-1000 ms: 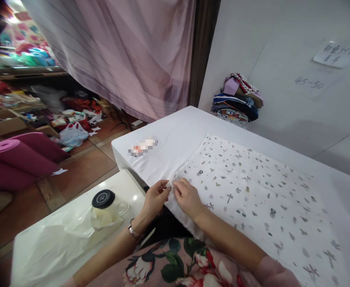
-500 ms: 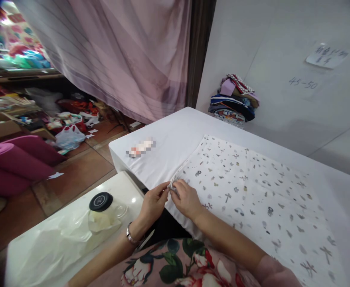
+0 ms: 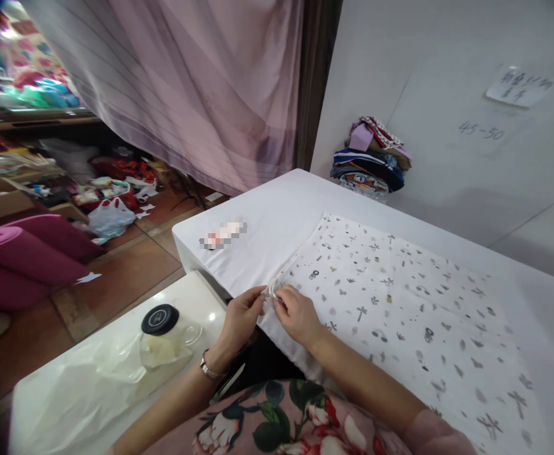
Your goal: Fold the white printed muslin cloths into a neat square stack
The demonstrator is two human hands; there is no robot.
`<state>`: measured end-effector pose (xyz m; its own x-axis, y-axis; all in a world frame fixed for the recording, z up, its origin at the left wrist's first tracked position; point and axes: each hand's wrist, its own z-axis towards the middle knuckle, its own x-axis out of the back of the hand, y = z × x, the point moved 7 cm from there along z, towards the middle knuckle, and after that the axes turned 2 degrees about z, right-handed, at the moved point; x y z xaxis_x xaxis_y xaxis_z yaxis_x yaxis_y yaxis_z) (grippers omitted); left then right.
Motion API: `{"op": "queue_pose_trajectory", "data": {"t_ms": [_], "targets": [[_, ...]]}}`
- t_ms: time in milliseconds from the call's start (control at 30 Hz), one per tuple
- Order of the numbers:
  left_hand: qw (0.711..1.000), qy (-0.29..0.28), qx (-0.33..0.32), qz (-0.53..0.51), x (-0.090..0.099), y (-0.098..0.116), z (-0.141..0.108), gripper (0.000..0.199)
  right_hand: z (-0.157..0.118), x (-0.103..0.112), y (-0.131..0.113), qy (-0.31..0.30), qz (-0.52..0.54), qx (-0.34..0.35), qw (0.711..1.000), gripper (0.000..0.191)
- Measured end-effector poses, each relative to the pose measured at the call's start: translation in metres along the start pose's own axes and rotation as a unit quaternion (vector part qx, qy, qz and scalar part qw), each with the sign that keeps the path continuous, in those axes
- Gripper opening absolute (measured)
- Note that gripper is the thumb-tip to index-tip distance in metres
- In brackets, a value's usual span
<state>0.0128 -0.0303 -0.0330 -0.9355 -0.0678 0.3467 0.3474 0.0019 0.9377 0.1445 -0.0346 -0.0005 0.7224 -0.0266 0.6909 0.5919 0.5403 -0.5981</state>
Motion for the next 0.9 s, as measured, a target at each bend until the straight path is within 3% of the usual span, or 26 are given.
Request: {"op": "queue_pose_trajectory", "data": {"t_ms": [167, 333, 433, 600, 700, 900], "targets": [[0.997, 0.020, -0.047, 0.059, 0.003, 0.014, -0.007, 0.031, 0.001, -0.003, -0.004, -0.016, -0.015, 0.006, 1.000, 0.015], [1.000, -0.003, -0.026, -0.015, 0.001, 0.008, -0.006, 0.033, 0.001, -0.004, -0.005, -0.030, 0.041, 0.006, 0.999, 0.018], [0.997, -0.011, 0.022, -0.074, -0.001, -0.001, -0.002, 0.031, 0.000, -0.002, 0.001, -0.005, 0.095, -0.033, 0.995, 0.021], [0.992, 0.012, 0.058, -0.112, 0.001, -0.008, 0.001, 0.030, -0.003, 0.013, 0.015, 0.088, 0.132, -0.109, 0.981, 0.020], [0.994, 0.031, 0.033, -0.102, 0.001, -0.004, -0.001, 0.029, -0.002, 0.019, 0.008, 0.102, 0.069, -0.083, 0.989, 0.015], [0.997, 0.050, -0.065, -0.006, 0.000, 0.010, -0.007, 0.026, 0.000, 0.007, -0.008, 0.056, -0.029, -0.051, 0.997, 0.010]]}}
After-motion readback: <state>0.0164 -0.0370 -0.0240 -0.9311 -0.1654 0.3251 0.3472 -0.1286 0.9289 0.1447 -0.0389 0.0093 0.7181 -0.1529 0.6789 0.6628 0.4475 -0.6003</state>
